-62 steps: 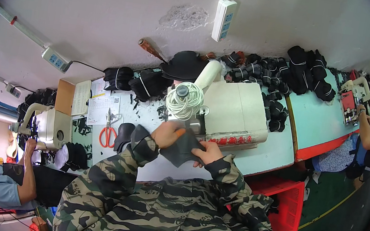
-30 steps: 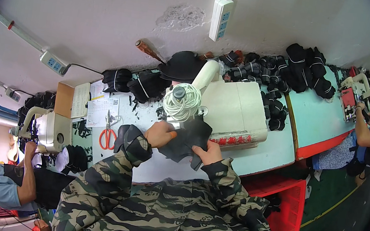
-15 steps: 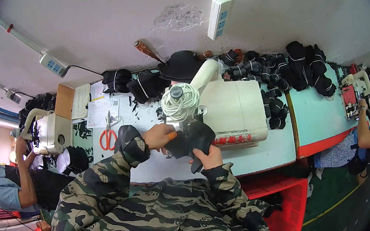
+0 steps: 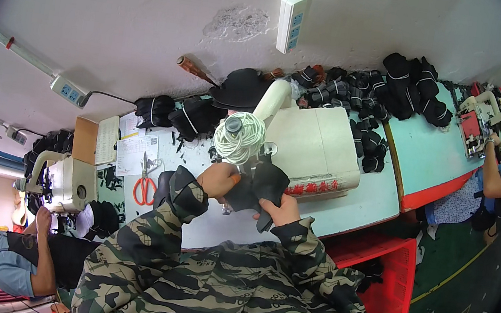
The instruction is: Trim the edges of black fabric shoe components using a trimming machine.
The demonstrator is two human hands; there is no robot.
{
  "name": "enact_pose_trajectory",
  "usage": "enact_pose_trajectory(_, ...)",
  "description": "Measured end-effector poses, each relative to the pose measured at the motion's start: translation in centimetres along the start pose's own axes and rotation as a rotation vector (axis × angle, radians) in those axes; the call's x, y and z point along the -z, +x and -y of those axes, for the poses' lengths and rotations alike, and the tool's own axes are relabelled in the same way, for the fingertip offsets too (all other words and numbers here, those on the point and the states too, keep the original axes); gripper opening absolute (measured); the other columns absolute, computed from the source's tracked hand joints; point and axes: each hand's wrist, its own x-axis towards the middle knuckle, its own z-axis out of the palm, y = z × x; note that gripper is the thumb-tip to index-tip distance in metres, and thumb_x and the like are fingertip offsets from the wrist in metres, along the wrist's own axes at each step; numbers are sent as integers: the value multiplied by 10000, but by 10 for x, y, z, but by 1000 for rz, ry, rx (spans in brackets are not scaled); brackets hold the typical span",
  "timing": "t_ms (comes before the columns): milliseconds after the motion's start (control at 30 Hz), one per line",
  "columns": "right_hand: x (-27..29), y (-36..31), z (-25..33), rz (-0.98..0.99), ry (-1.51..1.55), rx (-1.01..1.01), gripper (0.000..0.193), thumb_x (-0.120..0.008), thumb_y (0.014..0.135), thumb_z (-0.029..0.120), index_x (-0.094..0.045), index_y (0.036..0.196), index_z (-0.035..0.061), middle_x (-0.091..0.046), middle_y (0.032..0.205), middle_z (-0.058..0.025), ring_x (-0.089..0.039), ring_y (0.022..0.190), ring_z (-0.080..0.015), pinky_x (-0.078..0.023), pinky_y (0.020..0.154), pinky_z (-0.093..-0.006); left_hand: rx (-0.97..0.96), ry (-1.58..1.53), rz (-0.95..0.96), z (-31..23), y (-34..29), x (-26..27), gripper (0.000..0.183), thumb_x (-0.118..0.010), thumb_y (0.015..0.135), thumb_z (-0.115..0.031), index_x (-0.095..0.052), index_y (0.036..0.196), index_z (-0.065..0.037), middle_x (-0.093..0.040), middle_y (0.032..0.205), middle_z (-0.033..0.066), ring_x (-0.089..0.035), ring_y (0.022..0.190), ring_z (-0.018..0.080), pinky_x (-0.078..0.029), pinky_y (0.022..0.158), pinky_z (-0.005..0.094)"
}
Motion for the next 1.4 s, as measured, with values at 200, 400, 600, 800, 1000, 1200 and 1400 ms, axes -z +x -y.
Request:
enact_pose_trajectory(200, 4, -9, -8, 48, 4, -45, 209, -589, 859, 49, -569, 1008, -98, -653, 872, -169, -682, 689, -262, -560, 536, -332, 0, 26, 24, -15, -2, -2, 295, -434, 910, -167, -543, 1048, 70, -630, 647, 151, -637, 478, 240, -533, 431, 324)
enact_pose_trajectory(400, -1, -23, -19, 72, 132, -176, 264, -573, 895, 115, -553, 1074, -79, -664, 878, -165, -674, 704, -244, -560, 591, -332, -195, 351, 76, -28, -24, -13, 298, -506, 917, -202, -529, 1091, 38, -621, 623, 109, -605, 446, 212, -472, 421, 314)
enact_pose_trajectory(600, -6, -30, 0, 470, -330, -201, 245, -557, 884, 143, -586, 1066, -18, -659, 811, -108, -656, 632, -185, -522, 536, -281, -1241, 507, -511, -54, -77, -60, 262, -533, 897, -263, -527, 1112, -113, -648, 789, 127, -632, 647, 318, -478, 532, 399)
enact_pose_trajectory(800, -6, -25, 15, 511, -462, -269, 260, -539, 886, 134, -594, 1117, 30, -659, 801, -58, -620, 545, -109, -461, 473, -212, -445, 607, -40, 4, -80, -57, 259, -494, 904, -292, -501, 1094, -115, -646, 830, 157, -609, 661, 374, -456, 548, 463)
enact_pose_trajectory(1000, -10, 8, 33, 464, -307, -305, 248, -588, 880, 158, -581, 1018, -48, -658, 769, -105, -630, 530, -153, -474, 436, -235, -572, 140, 30, 17, -39, -20, 225, -539, 882, -188, -534, 1048, -37, -645, 842, 139, -632, 792, 275, -484, 673, 368)
enact_pose_trajectory(1200, -7, 22, 40, 264, -544, -24, 293, -606, 868, 241, -600, 884, -52, -620, 679, -94, -645, 524, -166, -442, 403, -230, -79, -234, 417, 14, -5, 22, 224, -524, 908, -186, -617, 984, 3, -613, 799, 49, -550, 748, 120, -455, 700, 301)
enact_pose_trajectory(1400, 5, 38, 53, 81, -1146, 440, 245, -626, 807, 256, -649, 878, 23, -663, 677, -106, -652, 603, -257, -497, 581, -340, -268, 228, 194, 54, 29, 35, 291, -516, 877, -251, -644, 934, 4, -641, 801, 184, -620, 766, 274, -472, 730, 369)
